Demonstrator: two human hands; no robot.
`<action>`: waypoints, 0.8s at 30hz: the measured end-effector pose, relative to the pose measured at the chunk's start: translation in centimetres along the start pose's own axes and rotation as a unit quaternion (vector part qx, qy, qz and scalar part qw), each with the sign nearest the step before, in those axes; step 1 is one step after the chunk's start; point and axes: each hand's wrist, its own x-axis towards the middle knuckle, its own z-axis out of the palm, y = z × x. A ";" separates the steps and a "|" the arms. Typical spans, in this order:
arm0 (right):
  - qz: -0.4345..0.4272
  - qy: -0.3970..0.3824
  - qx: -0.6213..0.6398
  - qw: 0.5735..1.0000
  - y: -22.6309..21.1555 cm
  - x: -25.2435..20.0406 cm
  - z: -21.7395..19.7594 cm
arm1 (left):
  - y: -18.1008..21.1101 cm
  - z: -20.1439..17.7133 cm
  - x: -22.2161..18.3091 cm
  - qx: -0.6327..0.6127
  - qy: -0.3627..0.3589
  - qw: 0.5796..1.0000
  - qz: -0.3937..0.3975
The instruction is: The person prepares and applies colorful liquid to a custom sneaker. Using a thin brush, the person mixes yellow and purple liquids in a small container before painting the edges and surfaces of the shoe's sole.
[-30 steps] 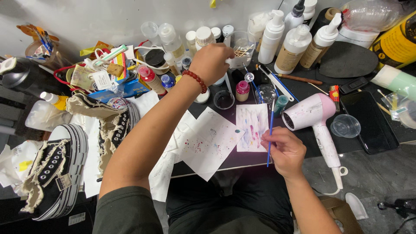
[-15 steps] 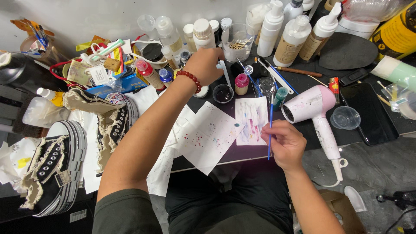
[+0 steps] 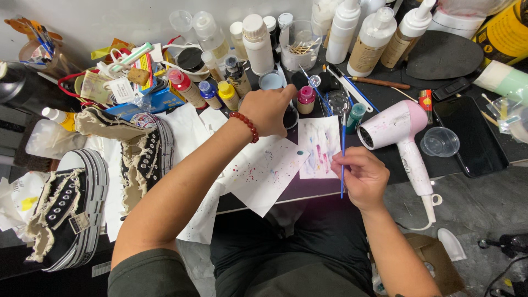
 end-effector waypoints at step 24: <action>0.000 -0.009 -0.019 1.000 0.1 -0.1 -0.4 | -4.5 1.5 6.6 -0.039 0.109 0.981 -0.154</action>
